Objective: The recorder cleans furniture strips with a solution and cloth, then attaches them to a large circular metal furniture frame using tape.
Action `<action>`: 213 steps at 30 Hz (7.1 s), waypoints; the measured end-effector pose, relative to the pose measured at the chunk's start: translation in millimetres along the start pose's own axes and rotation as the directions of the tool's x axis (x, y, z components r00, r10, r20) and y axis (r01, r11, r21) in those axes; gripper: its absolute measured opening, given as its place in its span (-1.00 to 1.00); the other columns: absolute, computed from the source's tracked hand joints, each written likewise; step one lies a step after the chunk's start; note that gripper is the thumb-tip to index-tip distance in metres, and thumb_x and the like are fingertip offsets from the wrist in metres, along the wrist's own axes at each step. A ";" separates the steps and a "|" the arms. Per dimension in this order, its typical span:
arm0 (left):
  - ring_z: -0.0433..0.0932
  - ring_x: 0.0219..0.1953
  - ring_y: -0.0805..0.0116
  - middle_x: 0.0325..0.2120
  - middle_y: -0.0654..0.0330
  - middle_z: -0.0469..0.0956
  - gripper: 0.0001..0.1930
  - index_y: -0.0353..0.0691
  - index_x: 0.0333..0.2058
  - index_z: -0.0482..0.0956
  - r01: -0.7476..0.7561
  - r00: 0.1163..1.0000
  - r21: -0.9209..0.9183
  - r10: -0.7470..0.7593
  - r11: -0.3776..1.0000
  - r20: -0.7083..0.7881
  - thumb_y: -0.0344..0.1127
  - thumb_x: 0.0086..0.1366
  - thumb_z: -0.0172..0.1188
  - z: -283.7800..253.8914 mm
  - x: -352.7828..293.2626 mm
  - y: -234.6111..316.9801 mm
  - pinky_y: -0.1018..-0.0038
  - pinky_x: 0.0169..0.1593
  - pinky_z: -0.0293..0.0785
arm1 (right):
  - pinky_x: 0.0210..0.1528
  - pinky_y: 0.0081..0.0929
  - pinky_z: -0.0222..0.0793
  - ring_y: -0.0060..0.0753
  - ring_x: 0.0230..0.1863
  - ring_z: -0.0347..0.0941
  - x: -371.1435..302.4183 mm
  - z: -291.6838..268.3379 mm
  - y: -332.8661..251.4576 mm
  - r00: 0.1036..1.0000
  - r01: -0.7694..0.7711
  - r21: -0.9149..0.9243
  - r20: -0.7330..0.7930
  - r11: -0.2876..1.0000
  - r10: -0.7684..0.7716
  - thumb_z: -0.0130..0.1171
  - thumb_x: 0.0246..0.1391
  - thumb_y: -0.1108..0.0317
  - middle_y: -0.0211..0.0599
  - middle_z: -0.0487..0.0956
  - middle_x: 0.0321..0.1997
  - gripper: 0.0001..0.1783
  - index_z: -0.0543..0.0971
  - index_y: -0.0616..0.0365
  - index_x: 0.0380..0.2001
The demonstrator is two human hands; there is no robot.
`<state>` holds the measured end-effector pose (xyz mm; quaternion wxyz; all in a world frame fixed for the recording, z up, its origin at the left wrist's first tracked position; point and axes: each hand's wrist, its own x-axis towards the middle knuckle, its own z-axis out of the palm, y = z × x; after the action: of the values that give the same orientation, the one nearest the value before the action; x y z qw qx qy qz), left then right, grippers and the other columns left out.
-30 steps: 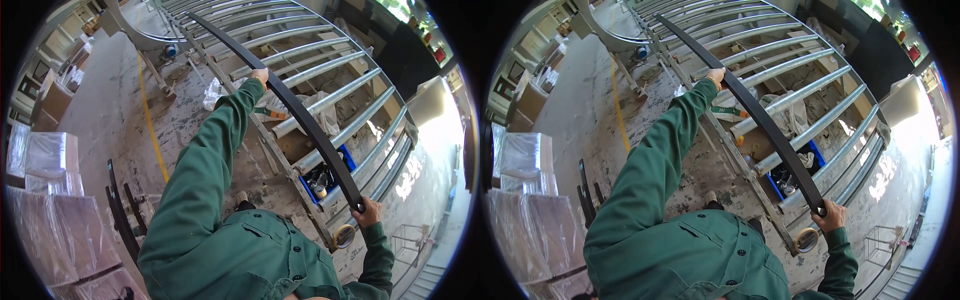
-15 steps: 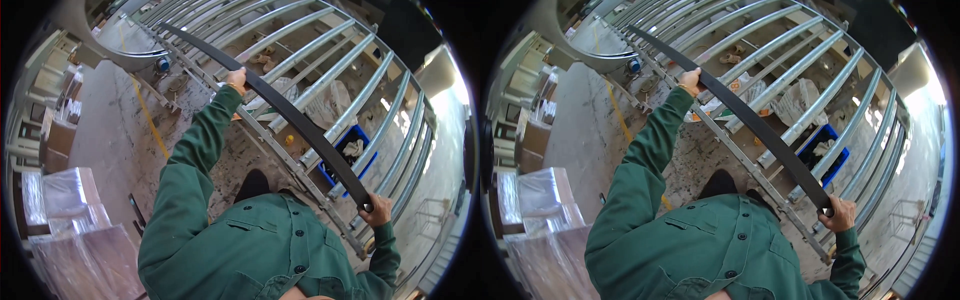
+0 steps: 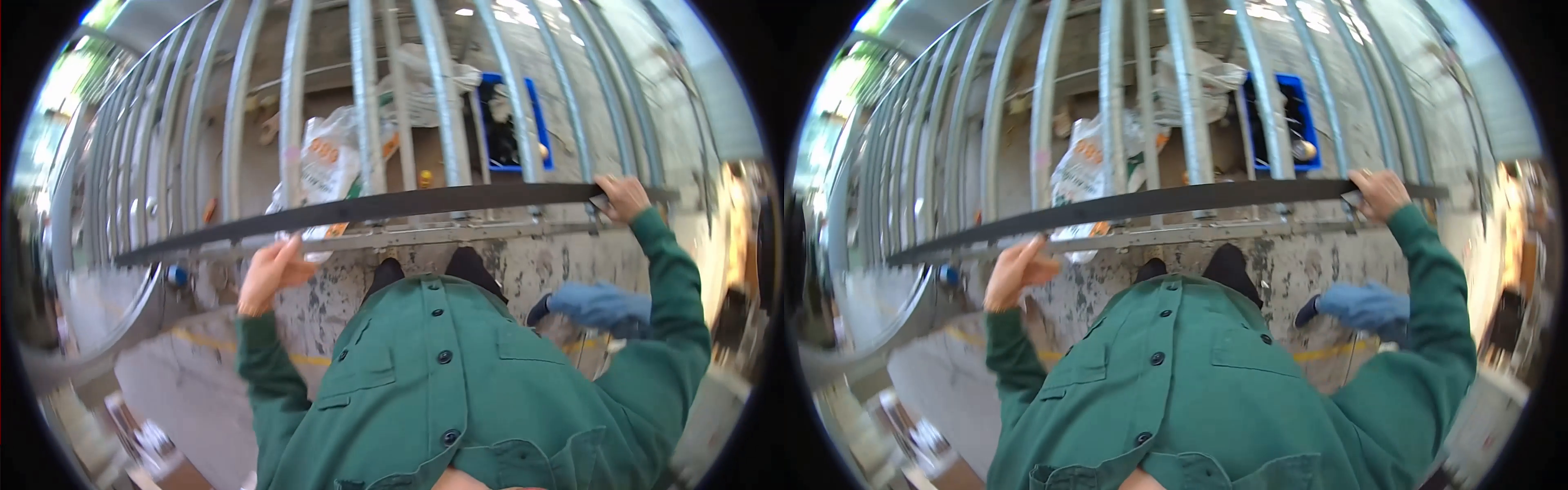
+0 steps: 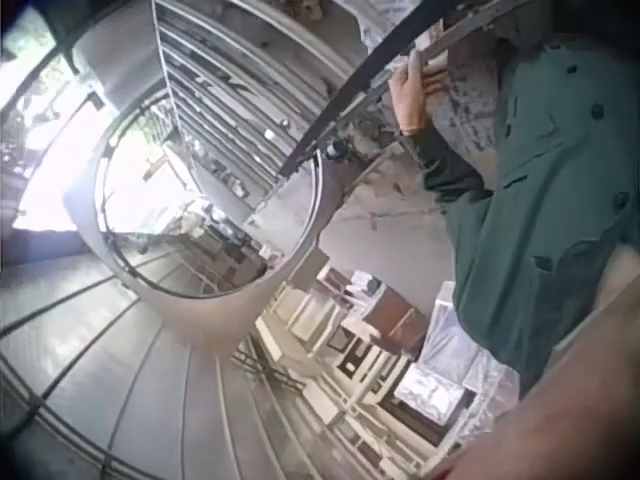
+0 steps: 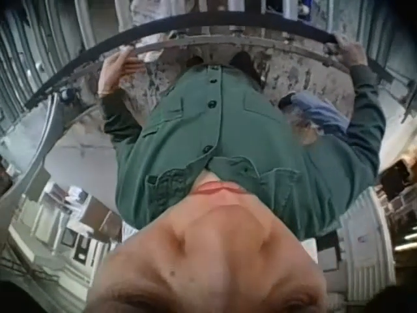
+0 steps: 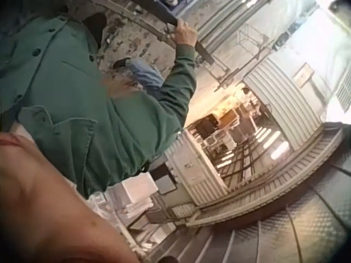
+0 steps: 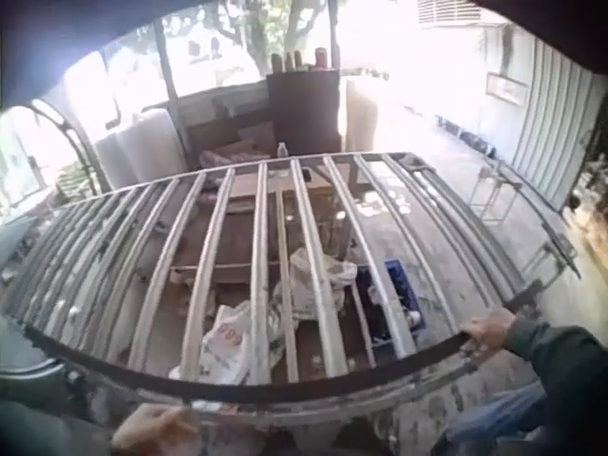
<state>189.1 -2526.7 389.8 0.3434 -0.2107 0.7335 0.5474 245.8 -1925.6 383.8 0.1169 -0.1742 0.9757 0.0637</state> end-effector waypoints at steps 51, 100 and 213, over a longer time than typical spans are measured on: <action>0.42 -0.30 0.12 -0.36 0.15 0.39 -0.49 -0.21 -0.31 0.44 -0.628 0.552 0.779 0.708 0.005 0.440 -0.30 -0.33 0.42 132.2 57.9 42.1 0.31 -0.26 0.39 | -0.15 -0.38 0.38 -0.20 -0.24 0.52 -108.1 127.1 301.7 -0.020 -0.772 0.635 0.009 -0.022 1.000 0.16 -0.28 0.15 -0.16 0.59 -0.34 -0.65 0.60 0.04 -0.35; 0.45 -0.20 0.13 -0.09 0.12 0.41 -0.63 0.02 -0.28 0.59 -0.787 0.160 0.539 0.743 -0.301 0.649 -0.48 -0.15 0.26 202.0 70.8 40.0 0.25 -0.15 0.39 | -0.72 -0.76 0.13 -0.77 -0.67 0.32 -179.4 98.5 167.2 0.198 -0.187 0.963 0.230 -0.194 0.953 0.07 0.08 0.26 -0.55 0.51 -0.48 -0.71 0.49 0.08 -0.11; 0.48 -0.24 0.23 -0.21 0.24 0.50 -0.62 -0.10 -0.18 0.57 -0.861 0.291 0.508 0.800 -0.020 0.524 -0.39 -0.08 0.29 204.9 63.2 41.8 0.40 -0.16 0.39 | -0.18 -0.53 0.39 -0.40 -0.27 0.53 -126.2 131.4 115.8 0.011 -0.582 0.800 -0.174 0.148 0.985 0.06 0.04 0.22 -0.27 0.58 -0.24 -0.73 0.56 -0.39 -0.17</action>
<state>173.7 -2315.3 337.1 0.0266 0.4455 0.8416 0.3042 346.9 -1755.1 298.3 -0.2799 0.4734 0.8068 -0.2161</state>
